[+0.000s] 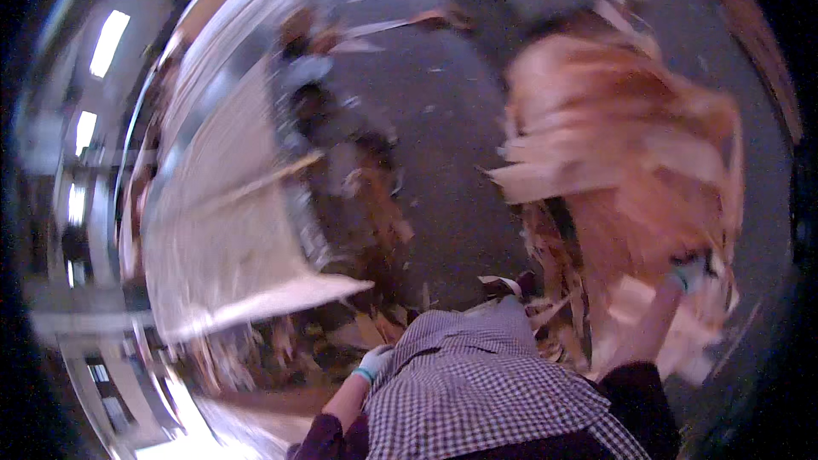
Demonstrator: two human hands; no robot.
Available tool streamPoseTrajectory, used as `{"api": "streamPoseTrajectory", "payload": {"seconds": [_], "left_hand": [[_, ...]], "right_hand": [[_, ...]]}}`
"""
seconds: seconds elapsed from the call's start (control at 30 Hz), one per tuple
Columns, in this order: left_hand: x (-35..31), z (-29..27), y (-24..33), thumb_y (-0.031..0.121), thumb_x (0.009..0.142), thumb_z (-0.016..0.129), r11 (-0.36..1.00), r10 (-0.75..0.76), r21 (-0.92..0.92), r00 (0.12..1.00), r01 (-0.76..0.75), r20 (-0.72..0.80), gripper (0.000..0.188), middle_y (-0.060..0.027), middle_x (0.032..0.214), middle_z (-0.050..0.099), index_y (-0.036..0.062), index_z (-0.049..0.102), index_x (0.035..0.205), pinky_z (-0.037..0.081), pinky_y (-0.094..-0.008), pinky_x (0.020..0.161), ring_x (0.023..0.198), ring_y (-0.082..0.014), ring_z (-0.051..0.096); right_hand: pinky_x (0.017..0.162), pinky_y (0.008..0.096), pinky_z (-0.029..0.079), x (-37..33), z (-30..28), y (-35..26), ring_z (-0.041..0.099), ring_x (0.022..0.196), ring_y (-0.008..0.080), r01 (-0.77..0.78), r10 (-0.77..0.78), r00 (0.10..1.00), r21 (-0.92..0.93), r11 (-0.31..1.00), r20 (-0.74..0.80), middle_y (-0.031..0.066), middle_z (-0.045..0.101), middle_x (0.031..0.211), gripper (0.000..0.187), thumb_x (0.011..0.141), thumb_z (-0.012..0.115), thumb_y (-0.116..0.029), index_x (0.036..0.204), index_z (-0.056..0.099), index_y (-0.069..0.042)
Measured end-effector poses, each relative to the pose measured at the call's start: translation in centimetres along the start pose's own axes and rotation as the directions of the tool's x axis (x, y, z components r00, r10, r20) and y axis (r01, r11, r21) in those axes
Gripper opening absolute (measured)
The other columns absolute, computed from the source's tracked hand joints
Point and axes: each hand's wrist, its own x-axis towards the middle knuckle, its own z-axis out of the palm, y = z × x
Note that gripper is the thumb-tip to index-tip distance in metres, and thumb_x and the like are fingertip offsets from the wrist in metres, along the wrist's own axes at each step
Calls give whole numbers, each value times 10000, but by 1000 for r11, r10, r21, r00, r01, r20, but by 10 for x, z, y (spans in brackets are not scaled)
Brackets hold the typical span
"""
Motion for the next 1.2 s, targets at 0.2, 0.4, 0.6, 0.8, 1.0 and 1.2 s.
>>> {"api": "streamPoseTrajectory", "payload": {"seconds": [0.2, 0.4, 0.6, 0.8, 1.0, 1.2], "left_hand": [[-17, 39, -168, 272, 882, 476, 874, -221, -432, 974, 222, 54, 370, -134, 1207, 568, 39, 584, 1149, 402, -331, 947, 1118, -273, 524], [-6, 56, -328, 295, 879, 379, 986, -26, -166, 996, 12, -82, 401, -156, 1235, 534, 80, 586, 1146, 387, -385, 965, 1144, -318, 490], [-48, -43, -366, 281, 858, 427, 937, -219, -328, 931, 117, -293, 359, -190, 1117, 589, 69, 600, 1091, 421, -422, 917, 1056, -342, 546], [-47, -131, -429, 276, 862, 480, 791, -268, -586, 760, -178, -592, 365, -179, 1128, 590, 53, 572, 1136, 420, -383, 921, 1071, -334, 539], [-50, -189, -525, 260, 871, 482, 647, -477, -741, 663, -179, -577, 369, -166, 1147, 591, 38, 558, 1156, 412, -353, 935, 1097, -306, 539], [-39, -79, -625, 320, 889, 415, 296, -826, -950, 525, 96, -204, 396, -190, 1138, 583, 31, 594, 1093, 410, -388, 928, 1089, -349, 526]], "right_hand": [[546, 275, 430, -249, 322, 50, 539, 629, 152, 565, -660, 744, -630, 532, 110, 36, 624, 850, 261, 845, 542, -358, 968, 614, -140], [601, 284, 464, -397, 471, 114, 580, 710, 177, 863, -416, 482, -499, 75, 771, 58, 634, 921, 248, 852, 544, -281, 1033, 607, -123], [655, 300, 503, -535, 599, 234, 633, 775, 203, 829, -136, -81, -9, -559, 987, 75, 657, 979, 280, 838, 572, -195, 1107, 602, -125], [692, 280, 519, -688, 679, 390, 658, 801, 210, 803, -310, -367, 131, -581, 877, 68, 663, 1002, 370, 773, 684, -184, 1131, 597, -152], [741, 304, 521, -869, 741, 551, 643, 859, 226, 733, -379, -178, 379, 564, 908, 122, 632, 1061, 353, 801, 627, -128, 1142, 584, -48], [758, 330, 520, -1063, 782, 659, 618, 898, 227, 171, 20, 166, -49, 984, 986, 111, 595, 1075, 334, 832, 600, -169, 1133, 588, -25]]}}
